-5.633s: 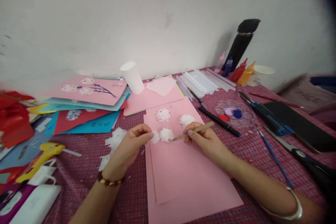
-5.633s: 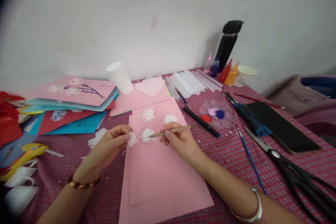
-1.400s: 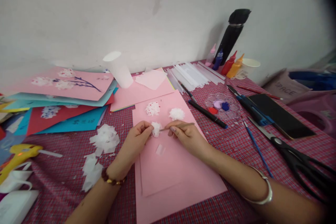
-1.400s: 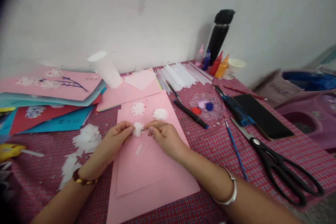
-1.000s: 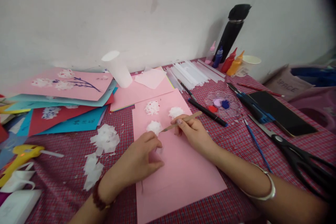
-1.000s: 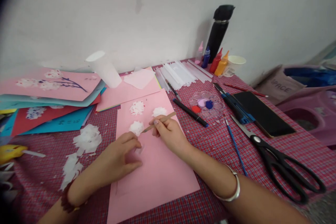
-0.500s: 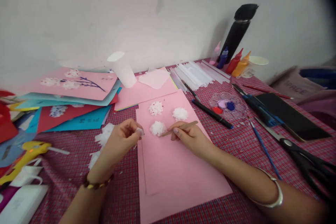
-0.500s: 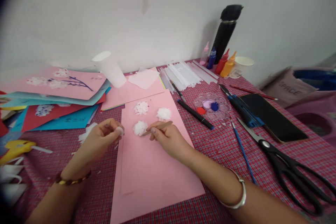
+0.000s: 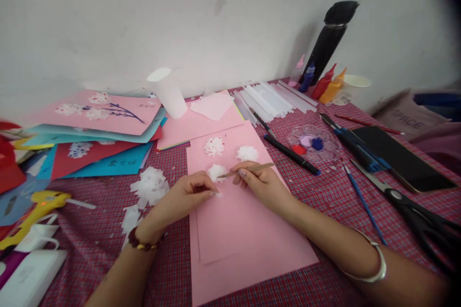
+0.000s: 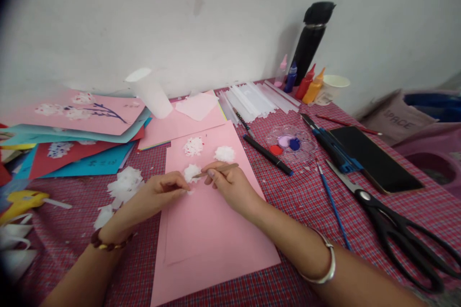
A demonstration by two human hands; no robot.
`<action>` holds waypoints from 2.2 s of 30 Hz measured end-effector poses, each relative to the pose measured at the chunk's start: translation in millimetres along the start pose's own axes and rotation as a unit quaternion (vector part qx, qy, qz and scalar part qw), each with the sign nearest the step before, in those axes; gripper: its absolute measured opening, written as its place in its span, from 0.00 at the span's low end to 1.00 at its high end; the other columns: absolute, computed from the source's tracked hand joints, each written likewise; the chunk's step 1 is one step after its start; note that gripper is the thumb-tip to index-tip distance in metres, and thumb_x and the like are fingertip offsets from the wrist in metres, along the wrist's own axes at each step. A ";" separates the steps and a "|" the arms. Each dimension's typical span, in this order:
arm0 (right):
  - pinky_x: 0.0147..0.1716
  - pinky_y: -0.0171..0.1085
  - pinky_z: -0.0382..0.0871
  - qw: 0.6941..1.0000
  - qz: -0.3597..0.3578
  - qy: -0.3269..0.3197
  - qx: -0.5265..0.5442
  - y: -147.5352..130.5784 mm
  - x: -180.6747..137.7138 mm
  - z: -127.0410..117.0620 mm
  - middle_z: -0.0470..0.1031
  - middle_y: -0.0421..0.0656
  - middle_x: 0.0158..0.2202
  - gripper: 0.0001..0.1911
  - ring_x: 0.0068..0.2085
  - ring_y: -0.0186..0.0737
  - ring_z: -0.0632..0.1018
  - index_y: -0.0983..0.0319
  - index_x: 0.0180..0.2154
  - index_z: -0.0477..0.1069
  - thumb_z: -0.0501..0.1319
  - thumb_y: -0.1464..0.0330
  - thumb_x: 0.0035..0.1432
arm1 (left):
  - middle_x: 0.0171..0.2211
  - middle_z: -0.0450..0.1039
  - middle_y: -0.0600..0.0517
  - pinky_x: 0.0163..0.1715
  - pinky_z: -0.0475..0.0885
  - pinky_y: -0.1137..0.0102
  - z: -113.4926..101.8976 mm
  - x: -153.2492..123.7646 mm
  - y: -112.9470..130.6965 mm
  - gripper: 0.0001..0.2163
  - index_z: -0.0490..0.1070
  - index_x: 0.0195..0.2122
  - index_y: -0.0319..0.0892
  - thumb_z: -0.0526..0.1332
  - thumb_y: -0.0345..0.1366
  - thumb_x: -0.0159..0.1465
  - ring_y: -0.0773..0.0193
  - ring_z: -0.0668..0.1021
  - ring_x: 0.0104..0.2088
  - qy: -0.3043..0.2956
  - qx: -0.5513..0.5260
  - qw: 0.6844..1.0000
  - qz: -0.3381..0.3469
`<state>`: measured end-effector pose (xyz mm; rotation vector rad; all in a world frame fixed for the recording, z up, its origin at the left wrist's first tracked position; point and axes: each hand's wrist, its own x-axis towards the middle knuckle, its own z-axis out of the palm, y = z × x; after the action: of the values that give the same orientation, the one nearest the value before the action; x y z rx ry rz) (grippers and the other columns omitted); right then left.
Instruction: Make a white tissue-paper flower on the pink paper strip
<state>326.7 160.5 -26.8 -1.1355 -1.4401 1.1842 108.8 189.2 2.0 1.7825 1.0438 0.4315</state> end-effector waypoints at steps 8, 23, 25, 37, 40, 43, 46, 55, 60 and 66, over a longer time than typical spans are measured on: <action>0.28 0.36 0.68 0.997 -0.030 0.033 0.067 2.7 -3.7 0.9 0.72 0.41 0.28 0.12 0.27 0.34 0.71 0.60 0.34 0.73 0.53 0.65 0.62 | 0.21 0.63 0.57 0.22 0.56 0.75 16.0 14.1 0.7 0.05 0.67 0.25 0.40 0.59 0.35 0.54 0.70 0.64 0.22 0.107 0.038 0.988 -0.101; 0.27 0.36 0.66 0.999 -0.007 0.018 0.044 4.2 -2.4 0.7 0.70 0.40 0.26 0.12 0.27 0.35 0.71 0.62 0.34 0.72 0.52 0.63 0.61 | 0.23 0.65 0.56 0.26 0.57 0.74 -10.1 2.3 -3.9 0.06 0.70 0.25 0.39 0.59 0.36 0.55 0.69 0.65 0.25 0.086 0.034 0.991 -0.101; 0.27 0.36 0.66 0.999 -0.002 0.025 0.038 3.9 -2.2 0.7 0.71 0.41 0.26 0.12 0.26 0.34 0.71 0.62 0.34 0.72 0.53 0.64 0.60 | 0.23 0.65 0.56 0.25 0.57 0.74 -8.2 3.3 -7.5 0.06 0.68 0.26 0.39 0.60 0.36 0.55 0.70 0.65 0.25 0.097 0.021 0.990 -0.097; 0.33 0.36 0.68 0.997 -0.062 -0.033 -0.011 -1.0 -7.9 3.7 0.75 0.42 0.31 0.12 0.32 0.35 0.74 0.60 0.35 0.74 0.51 0.67 0.62 | 0.20 0.60 0.58 0.19 0.52 0.76 -4.1 4.9 -1.4 0.06 0.67 0.28 0.39 0.60 0.37 0.54 0.73 0.60 0.20 0.152 -0.093 0.977 -0.116; 0.35 0.37 0.69 0.997 -0.055 -0.041 -0.035 -1.3 -6.5 5.1 0.76 0.42 0.32 0.12 0.33 0.36 0.74 0.60 0.37 0.74 0.52 0.68 0.62 | 0.27 0.67 0.54 0.26 0.59 0.75 -5.3 3.5 4.2 0.05 0.69 0.26 0.39 0.60 0.35 0.53 0.70 0.66 0.27 0.164 -0.071 0.981 -0.082; 0.35 0.36 0.69 0.998 -0.047 -0.023 -0.043 0.5 -5.4 5.8 0.76 0.43 0.33 0.12 0.33 0.35 0.75 0.61 0.38 0.74 0.52 0.68 0.62 | 0.33 0.68 0.53 0.26 0.59 0.75 -7.3 0.5 7.6 0.04 0.68 0.24 0.39 0.59 0.33 0.53 0.70 0.67 0.29 0.181 -0.077 0.979 -0.053; 0.34 0.36 0.69 0.998 -0.045 -0.007 -0.043 1.9 -5.0 5.8 0.76 0.43 0.34 0.12 0.33 0.35 0.75 0.61 0.38 0.75 0.52 0.68 0.62 | 0.24 0.63 0.57 0.21 0.54 0.75 -9.0 -3.0 5.4 0.03 0.68 0.27 0.40 0.58 0.33 0.55 0.73 0.61 0.22 0.126 -0.105 0.983 -0.077; 0.30 0.35 0.69 1.000 -0.023 -0.006 -0.012 4.1 -3.4 5.1 0.76 0.42 0.31 0.12 0.30 0.34 0.73 0.61 0.38 0.74 0.51 0.68 0.62 | 0.24 0.67 0.57 0.25 0.59 0.74 1.8 9.5 -16.9 0.07 0.71 0.36 0.42 0.58 0.36 0.57 0.69 0.67 0.24 0.083 0.052 0.994 -0.041; 0.30 0.35 0.69 0.999 -0.031 0.009 0.024 3.8 -5.3 3.4 0.74 0.42 0.31 0.11 0.28 0.33 0.71 0.61 0.39 0.73 0.52 0.67 0.62 | 0.22 0.65 0.58 0.24 0.59 0.74 6.6 16.2 -13.5 0.04 0.65 0.31 0.41 0.59 0.34 0.55 0.69 0.66 0.23 0.124 0.054 0.989 -0.055; 0.28 0.36 0.69 0.999 -0.028 0.015 0.029 0.5 -5.7 3.0 0.73 0.41 0.29 0.12 0.27 0.33 0.71 0.60 0.38 0.73 0.53 0.64 0.62 | 0.23 0.66 0.56 0.25 0.59 0.74 -2.3 10.1 1.7 0.05 0.68 0.27 0.40 0.58 0.35 0.55 0.69 0.67 0.25 0.075 0.003 0.996 -0.058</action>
<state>324.7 154.5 -28.2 -1.0631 -1.3972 1.1573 113.7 198.5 2.9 1.7044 1.2470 0.4964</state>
